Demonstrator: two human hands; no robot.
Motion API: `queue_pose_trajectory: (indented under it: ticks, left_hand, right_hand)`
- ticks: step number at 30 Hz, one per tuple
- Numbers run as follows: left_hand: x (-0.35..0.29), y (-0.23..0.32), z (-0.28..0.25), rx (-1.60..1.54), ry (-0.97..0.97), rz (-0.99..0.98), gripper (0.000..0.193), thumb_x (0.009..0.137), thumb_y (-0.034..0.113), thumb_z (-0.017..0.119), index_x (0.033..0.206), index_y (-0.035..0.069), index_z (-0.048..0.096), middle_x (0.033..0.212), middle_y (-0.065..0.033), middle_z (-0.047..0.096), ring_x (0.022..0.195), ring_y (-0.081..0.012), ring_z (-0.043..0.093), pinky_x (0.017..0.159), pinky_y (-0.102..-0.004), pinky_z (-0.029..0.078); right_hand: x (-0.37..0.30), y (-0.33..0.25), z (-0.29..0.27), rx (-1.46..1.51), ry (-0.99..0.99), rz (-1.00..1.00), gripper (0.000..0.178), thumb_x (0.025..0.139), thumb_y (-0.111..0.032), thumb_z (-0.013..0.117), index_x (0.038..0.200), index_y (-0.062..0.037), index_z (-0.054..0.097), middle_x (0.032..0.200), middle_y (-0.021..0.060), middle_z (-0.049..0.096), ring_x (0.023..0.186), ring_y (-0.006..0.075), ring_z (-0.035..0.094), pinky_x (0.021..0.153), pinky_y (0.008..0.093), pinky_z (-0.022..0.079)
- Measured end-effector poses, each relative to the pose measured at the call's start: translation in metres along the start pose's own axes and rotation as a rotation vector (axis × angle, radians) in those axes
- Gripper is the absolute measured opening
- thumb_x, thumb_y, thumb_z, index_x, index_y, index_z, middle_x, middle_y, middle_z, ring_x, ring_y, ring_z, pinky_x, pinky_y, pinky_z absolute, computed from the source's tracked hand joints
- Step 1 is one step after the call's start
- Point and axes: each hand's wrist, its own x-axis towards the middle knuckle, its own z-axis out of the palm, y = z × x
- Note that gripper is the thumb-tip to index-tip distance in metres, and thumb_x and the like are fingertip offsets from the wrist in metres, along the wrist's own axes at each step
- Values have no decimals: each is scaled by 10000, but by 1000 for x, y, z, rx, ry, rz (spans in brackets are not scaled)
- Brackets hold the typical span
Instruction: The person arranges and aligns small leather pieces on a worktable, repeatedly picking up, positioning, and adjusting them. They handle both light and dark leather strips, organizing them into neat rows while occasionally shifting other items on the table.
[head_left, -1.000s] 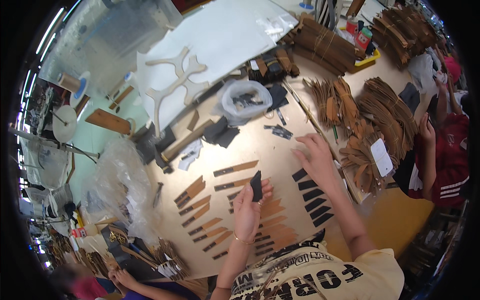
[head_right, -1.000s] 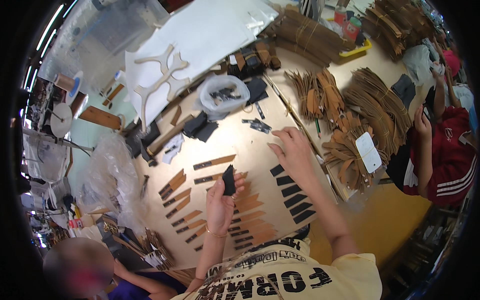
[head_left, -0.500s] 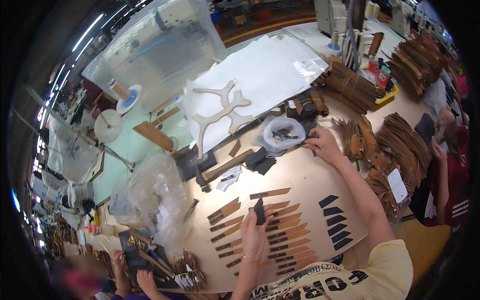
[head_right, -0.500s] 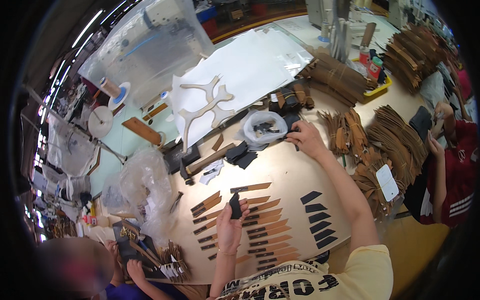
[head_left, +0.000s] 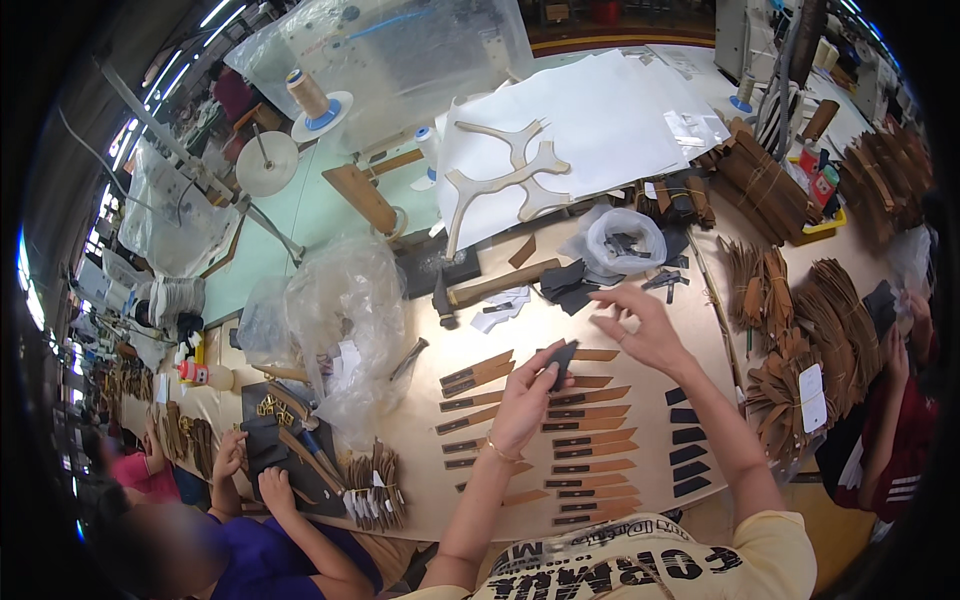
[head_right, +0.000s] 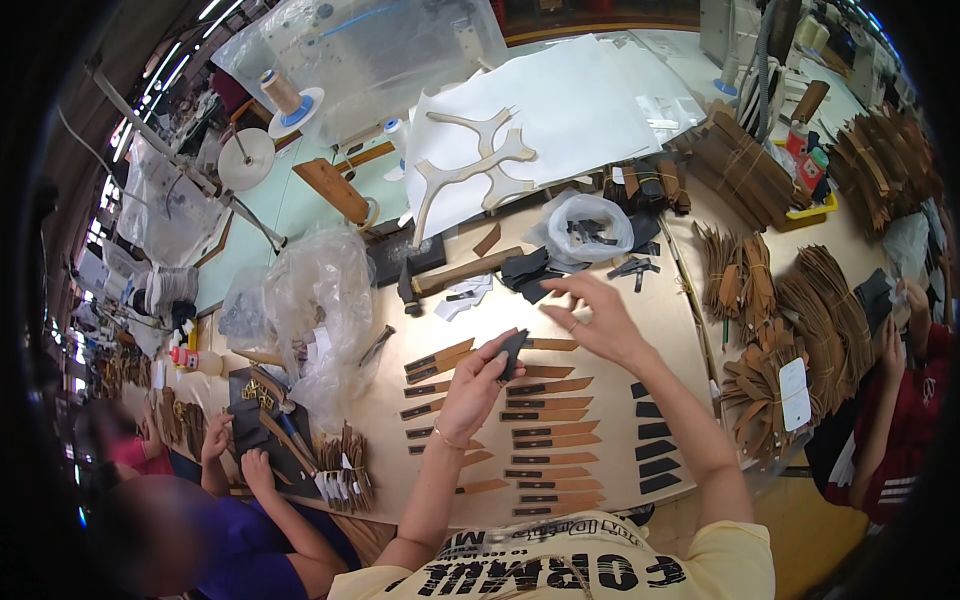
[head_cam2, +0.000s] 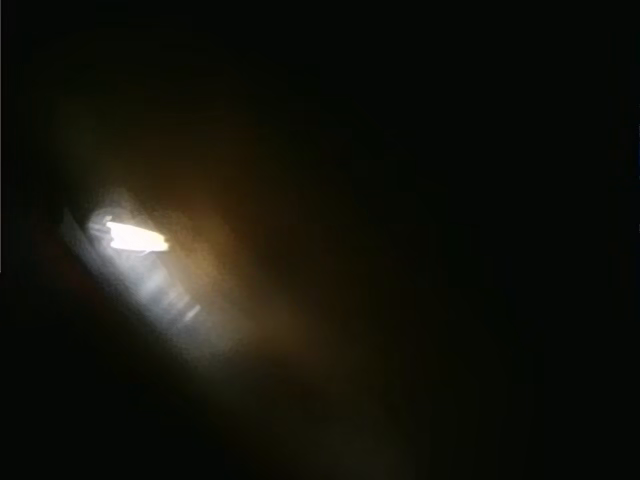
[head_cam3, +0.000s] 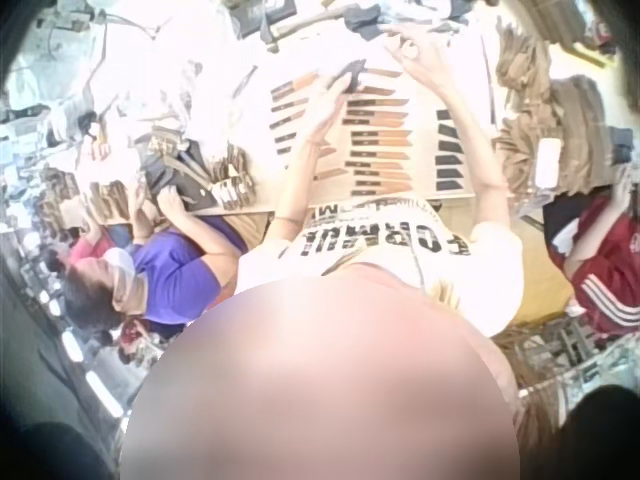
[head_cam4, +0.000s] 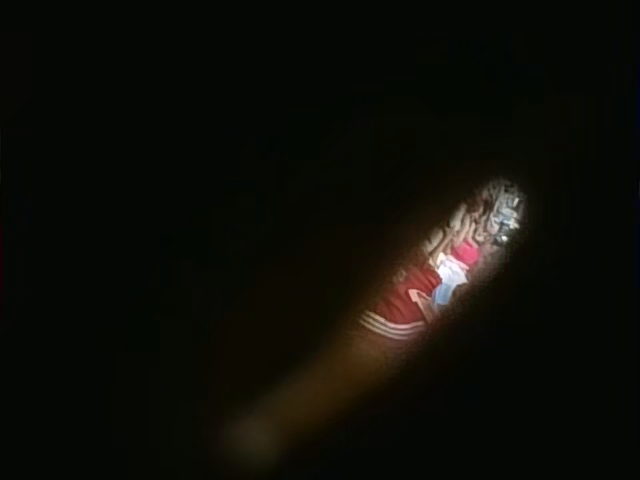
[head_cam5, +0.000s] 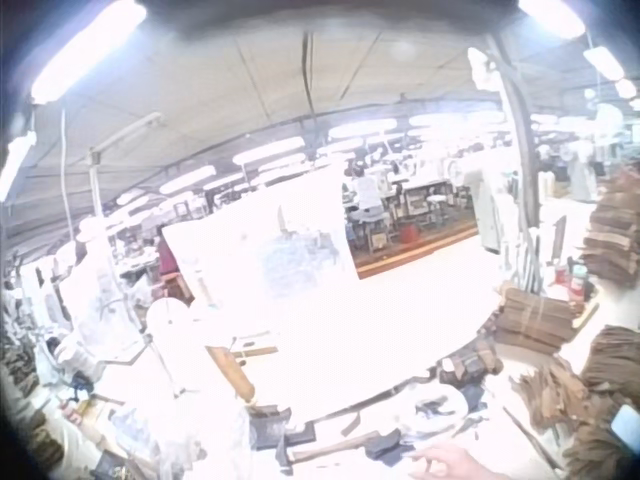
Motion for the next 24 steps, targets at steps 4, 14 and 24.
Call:
queue_pose_trajectory:
  ticks: [4, 14, 24]
  left_hand:
    - [12, -1, -1, 181, -1, 135, 418, 969, 27, 591, 1379, -8, 518, 1003, -39, 608, 912, -116, 621, 790, -254, 549]
    - [86, -14, 3, 717, 288, 562, 314, 887, 87, 683, 1186, 0, 643, 1111, -156, 638, 953, -231, 661, 737, -333, 557]
    - [129, 17, -19, 1280, 137, 748, 402, 845, 152, 717, 1215, 26, 623, 1194, -193, 560, 1116, -371, 543, 941, -419, 458]
  right_hand:
    - [-1, -12, 8, 423, -375, 272, 268, 922, -133, 682, 1171, -34, 685, 1003, 39, 682, 857, 95, 624, 797, 271, 509]
    - [26, 55, 43, 167, 102, 254, 192, 868, -110, 727, 1029, -7, 717, 840, 69, 716, 642, 113, 615, 625, 270, 502]
    - [27, 48, 47, -443, 257, 50, 160, 845, -184, 716, 982, -102, 708, 959, 67, 605, 970, 282, 586, 825, 405, 430]
